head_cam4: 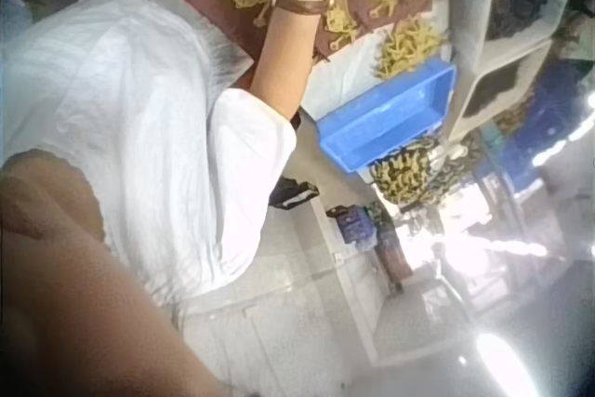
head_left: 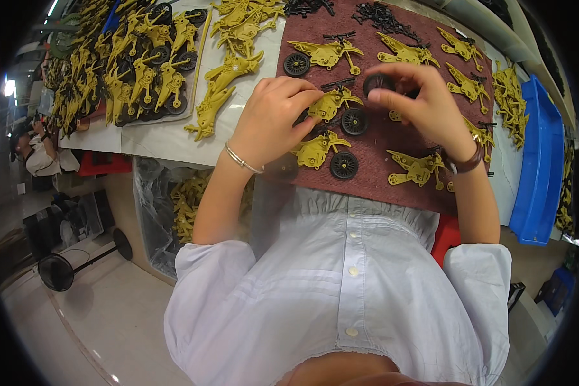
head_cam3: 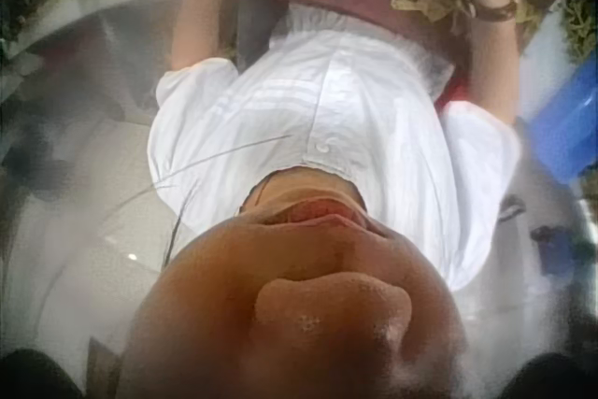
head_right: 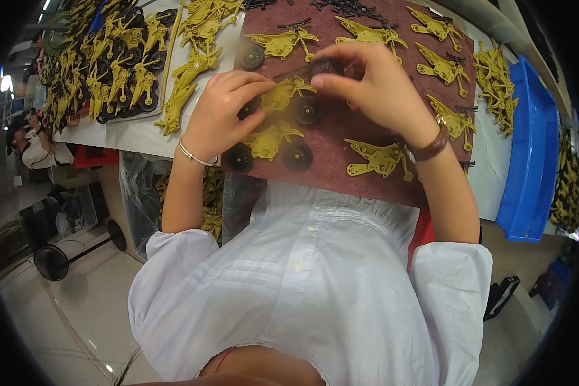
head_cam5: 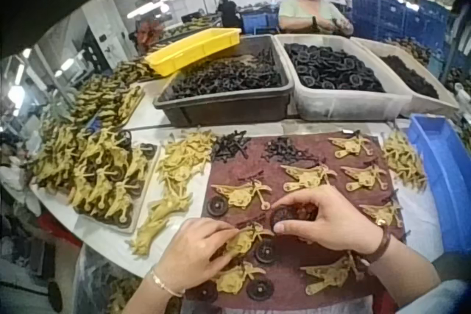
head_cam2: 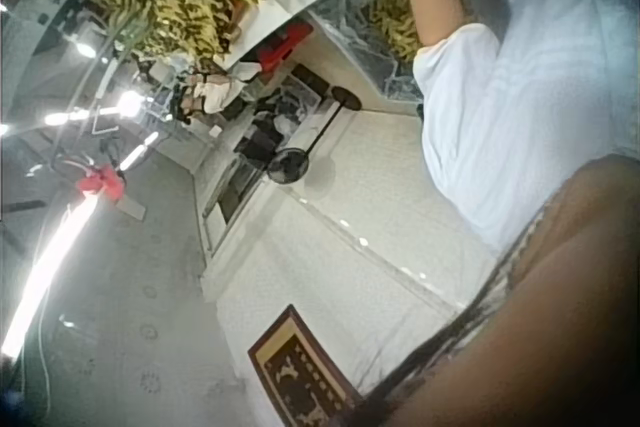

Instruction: The person assembles toy motorcycles by arranging motorcycle frames on a work mat, attaching black handlebars onto the frames, and then fitting wheels onto each motorcycle frame by hand.

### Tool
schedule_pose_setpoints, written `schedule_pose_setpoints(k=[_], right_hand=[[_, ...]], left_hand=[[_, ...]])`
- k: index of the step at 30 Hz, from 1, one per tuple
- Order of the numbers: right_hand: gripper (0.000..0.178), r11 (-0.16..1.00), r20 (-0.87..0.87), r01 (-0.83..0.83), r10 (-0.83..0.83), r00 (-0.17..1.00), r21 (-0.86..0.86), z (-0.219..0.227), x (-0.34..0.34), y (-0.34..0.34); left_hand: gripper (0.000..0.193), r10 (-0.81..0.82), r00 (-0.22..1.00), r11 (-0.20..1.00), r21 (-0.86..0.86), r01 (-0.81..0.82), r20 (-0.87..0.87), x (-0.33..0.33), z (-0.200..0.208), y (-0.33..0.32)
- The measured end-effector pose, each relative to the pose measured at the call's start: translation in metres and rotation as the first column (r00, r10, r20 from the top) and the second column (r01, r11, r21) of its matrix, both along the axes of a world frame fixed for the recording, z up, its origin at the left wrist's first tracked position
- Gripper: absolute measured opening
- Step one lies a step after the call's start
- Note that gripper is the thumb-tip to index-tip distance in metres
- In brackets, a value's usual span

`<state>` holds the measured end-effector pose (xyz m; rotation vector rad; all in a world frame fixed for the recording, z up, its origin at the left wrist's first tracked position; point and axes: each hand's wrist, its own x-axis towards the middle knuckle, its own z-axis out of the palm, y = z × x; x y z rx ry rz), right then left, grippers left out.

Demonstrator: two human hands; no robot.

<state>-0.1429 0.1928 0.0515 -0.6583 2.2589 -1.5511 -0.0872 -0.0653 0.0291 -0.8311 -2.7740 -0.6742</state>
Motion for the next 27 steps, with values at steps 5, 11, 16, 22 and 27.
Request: schedule_pose_setpoints(k=[5,11,16,22,27], right_hand=[[0.035,0.983,-0.156,0.053,-0.026,0.987,0.176,-0.014,-0.039,-0.015],[0.033,0.982,-0.342,0.001,0.065,0.937,0.188,-0.033,-0.045,-0.025],[0.028,0.988,-0.181,0.029,0.000,0.983,0.154,-0.033,-0.045,-0.023],[0.025,0.994,-0.240,0.010,0.017,0.971,0.112,-0.037,-0.047,-0.027],[0.025,0.990,-0.212,0.016,0.015,0.977,0.144,-0.037,-0.048,-0.028]], left_hand=[[0.036,0.007,1.000,1.000,-0.019,-0.007,0.005,-0.001,0.000,0.001],[0.035,0.023,1.000,1.000,-0.003,-0.023,0.005,-0.001,-0.001,0.001],[0.034,0.026,1.000,1.000,0.009,-0.026,0.005,0.000,-0.001,0.001],[0.032,0.023,1.000,0.999,0.028,-0.023,0.002,0.002,0.002,0.002],[0.028,0.027,1.000,0.996,0.083,-0.028,0.004,0.004,0.003,0.002]])
